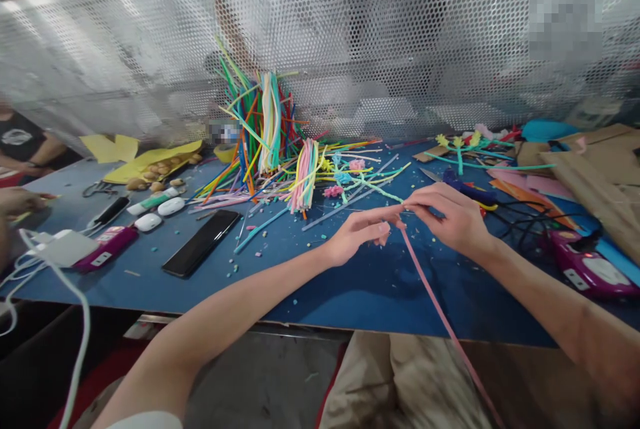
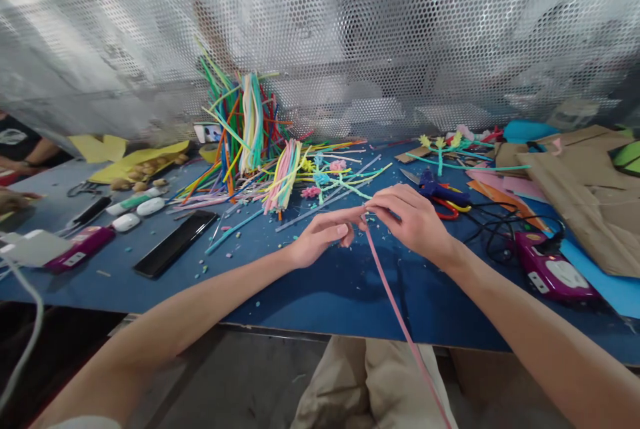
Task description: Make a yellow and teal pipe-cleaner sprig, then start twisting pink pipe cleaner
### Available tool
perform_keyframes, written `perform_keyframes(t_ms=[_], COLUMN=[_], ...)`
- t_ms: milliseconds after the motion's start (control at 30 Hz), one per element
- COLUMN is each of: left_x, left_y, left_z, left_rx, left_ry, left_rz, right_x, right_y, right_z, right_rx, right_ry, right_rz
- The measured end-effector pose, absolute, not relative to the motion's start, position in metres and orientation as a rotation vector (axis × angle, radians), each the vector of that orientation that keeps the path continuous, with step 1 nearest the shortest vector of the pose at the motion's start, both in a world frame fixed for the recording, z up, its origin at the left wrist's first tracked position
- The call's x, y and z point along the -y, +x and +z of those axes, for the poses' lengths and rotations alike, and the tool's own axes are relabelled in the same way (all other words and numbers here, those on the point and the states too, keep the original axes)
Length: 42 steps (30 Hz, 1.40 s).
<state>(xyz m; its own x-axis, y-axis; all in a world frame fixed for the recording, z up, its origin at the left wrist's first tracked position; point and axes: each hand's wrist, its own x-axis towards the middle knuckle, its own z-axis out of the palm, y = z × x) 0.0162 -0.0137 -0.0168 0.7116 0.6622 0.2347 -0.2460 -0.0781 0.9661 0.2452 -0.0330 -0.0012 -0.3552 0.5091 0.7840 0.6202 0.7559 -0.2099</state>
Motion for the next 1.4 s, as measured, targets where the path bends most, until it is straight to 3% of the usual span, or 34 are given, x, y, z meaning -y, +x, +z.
perform_keyframes(t_ms=[267,500,733,1400], left_x=[0.007,-0.002,-0.012,-0.017], left_y=[0.017,0.016,0.015,0.015], left_z=[-0.023,-0.023,-0.019,-0.019], left_rx=[-0.399,-0.399,-0.455,-0.455], left_ry=[1.376,1.665,1.825,1.817], left_rz=[0.769,0.888,0.69,0.637], right_x=[0.025,0.014,0.002,0.008], right_y=[0.242,0.245,0.248,0.26], right_z=[-0.01,-0.021,-0.031,-0.022], right_rx=[2.002,2.13,2.233,2.273], right_ry=[-0.948,-1.078,-1.145,-0.897], right_rz=[-0.012,0.069,0.143,-0.163])
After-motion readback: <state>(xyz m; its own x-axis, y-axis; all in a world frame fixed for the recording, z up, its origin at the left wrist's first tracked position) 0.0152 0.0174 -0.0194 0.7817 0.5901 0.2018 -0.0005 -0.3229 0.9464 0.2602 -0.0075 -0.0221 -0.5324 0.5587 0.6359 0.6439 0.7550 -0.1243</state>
